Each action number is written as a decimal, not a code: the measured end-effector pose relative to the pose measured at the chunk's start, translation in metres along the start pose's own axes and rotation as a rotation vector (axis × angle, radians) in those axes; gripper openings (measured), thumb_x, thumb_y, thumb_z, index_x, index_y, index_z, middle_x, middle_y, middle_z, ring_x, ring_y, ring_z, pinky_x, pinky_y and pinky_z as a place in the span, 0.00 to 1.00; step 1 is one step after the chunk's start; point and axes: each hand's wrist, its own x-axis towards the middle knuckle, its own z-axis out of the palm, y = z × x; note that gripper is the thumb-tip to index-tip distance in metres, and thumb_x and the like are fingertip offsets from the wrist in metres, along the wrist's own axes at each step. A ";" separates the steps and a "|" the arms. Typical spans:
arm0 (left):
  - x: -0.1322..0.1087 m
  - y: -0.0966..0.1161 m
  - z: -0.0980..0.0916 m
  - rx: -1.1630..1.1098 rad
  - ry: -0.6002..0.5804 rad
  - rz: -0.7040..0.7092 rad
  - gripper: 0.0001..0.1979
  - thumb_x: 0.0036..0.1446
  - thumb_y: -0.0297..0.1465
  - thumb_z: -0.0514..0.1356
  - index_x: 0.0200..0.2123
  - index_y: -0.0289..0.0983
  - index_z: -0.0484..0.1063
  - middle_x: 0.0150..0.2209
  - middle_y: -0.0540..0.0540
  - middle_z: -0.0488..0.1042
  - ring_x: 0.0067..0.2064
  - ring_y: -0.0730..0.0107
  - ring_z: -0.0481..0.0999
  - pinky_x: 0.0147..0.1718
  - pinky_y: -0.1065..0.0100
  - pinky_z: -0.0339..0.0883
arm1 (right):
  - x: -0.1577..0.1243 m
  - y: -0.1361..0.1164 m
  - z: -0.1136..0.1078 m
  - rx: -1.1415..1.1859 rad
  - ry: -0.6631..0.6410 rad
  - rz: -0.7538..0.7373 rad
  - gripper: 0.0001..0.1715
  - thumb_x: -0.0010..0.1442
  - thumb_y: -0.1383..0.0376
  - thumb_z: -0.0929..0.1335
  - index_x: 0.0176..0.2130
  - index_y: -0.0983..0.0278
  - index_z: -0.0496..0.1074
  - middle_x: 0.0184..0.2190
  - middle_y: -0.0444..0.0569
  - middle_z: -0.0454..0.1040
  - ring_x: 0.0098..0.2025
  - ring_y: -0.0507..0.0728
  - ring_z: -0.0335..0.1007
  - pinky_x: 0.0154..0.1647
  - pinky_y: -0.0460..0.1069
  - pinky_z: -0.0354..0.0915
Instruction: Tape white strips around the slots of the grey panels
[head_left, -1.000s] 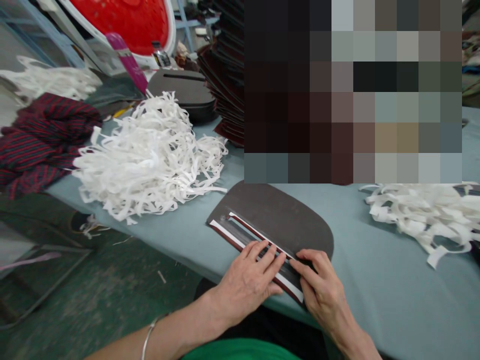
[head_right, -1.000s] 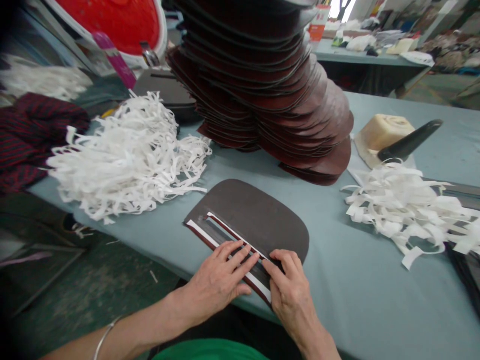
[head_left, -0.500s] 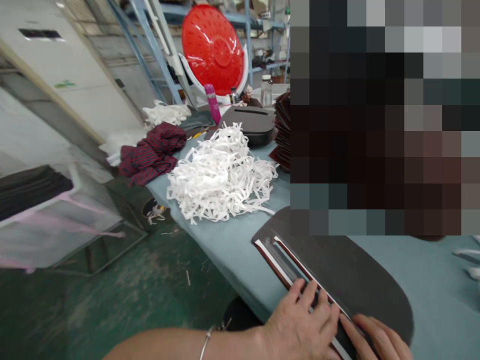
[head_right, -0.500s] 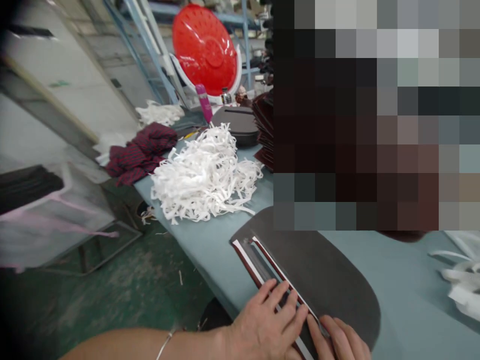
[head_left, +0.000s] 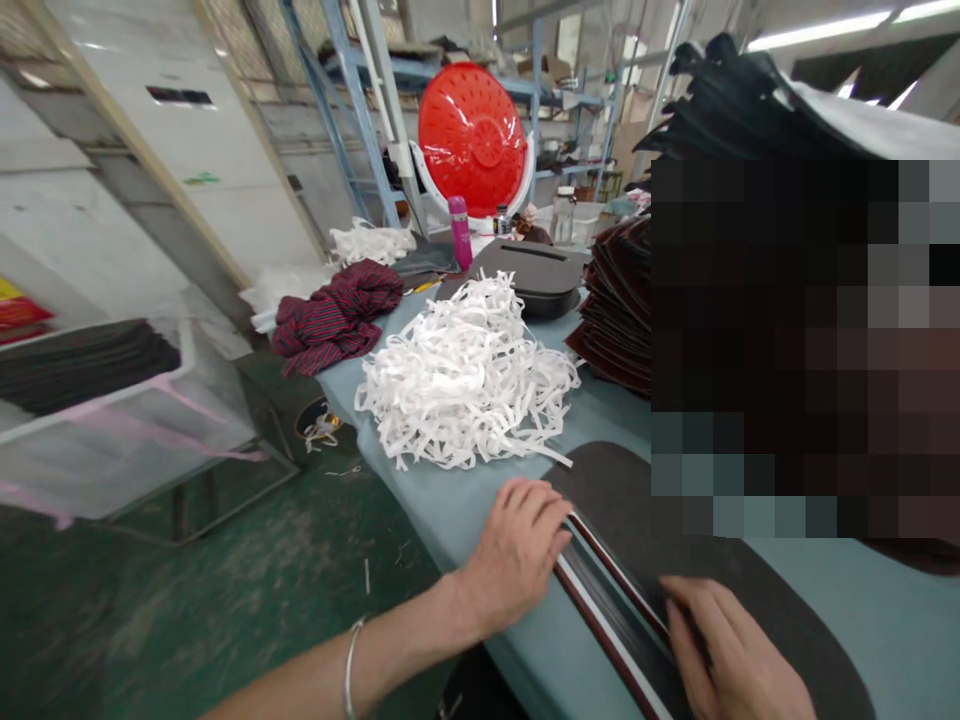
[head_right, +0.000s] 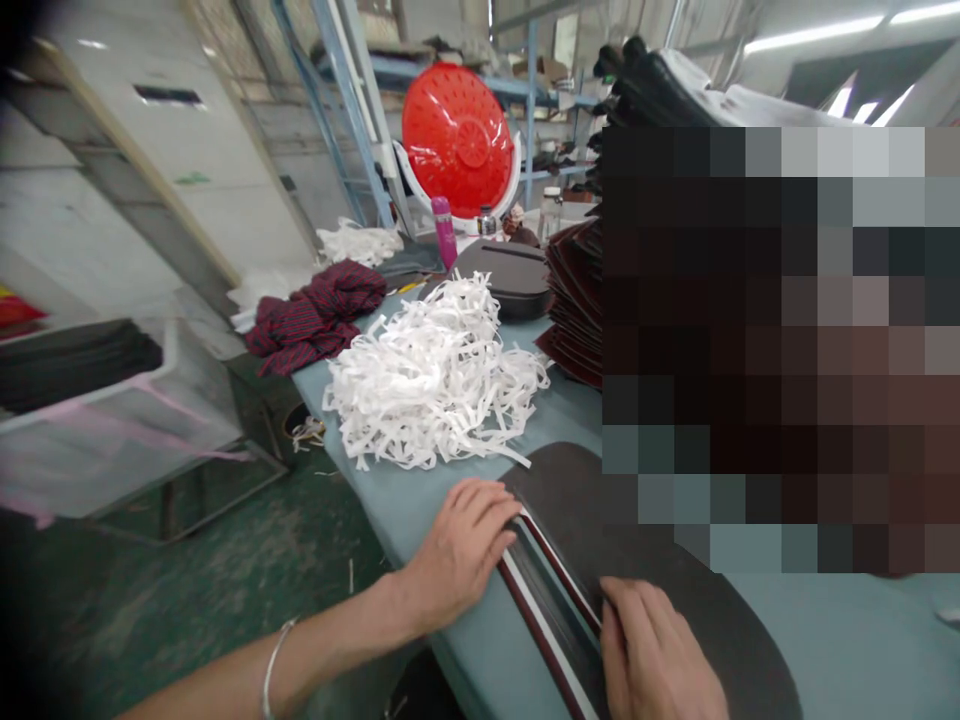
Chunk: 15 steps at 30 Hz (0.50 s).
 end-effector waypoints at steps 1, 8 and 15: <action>0.007 -0.010 -0.002 0.006 0.055 -0.039 0.14 0.64 0.30 0.50 0.51 0.37 0.65 0.49 0.42 0.70 0.54 0.61 0.65 0.57 0.54 0.56 | 0.023 -0.006 0.007 0.050 0.005 0.037 0.11 0.64 0.64 0.59 0.43 0.62 0.67 0.36 0.49 0.71 0.37 0.54 0.70 0.40 0.48 0.65; 0.055 -0.045 0.007 0.108 0.206 -0.089 0.23 0.61 0.24 0.50 0.59 0.36 0.57 0.56 0.40 0.66 0.59 0.60 0.61 0.59 0.54 0.53 | 0.157 -0.028 0.067 0.125 -0.134 0.122 0.18 0.65 0.69 0.56 0.50 0.61 0.66 0.38 0.49 0.69 0.37 0.53 0.68 0.35 0.46 0.61; 0.066 -0.076 0.027 0.300 0.098 -0.094 0.17 0.57 0.26 0.55 0.50 0.42 0.68 0.51 0.44 0.70 0.59 0.55 0.61 0.60 0.50 0.48 | 0.143 0.000 0.061 0.123 -0.165 0.143 0.15 0.64 0.68 0.58 0.30 0.62 0.69 0.33 0.47 0.66 0.32 0.51 0.64 0.33 0.45 0.60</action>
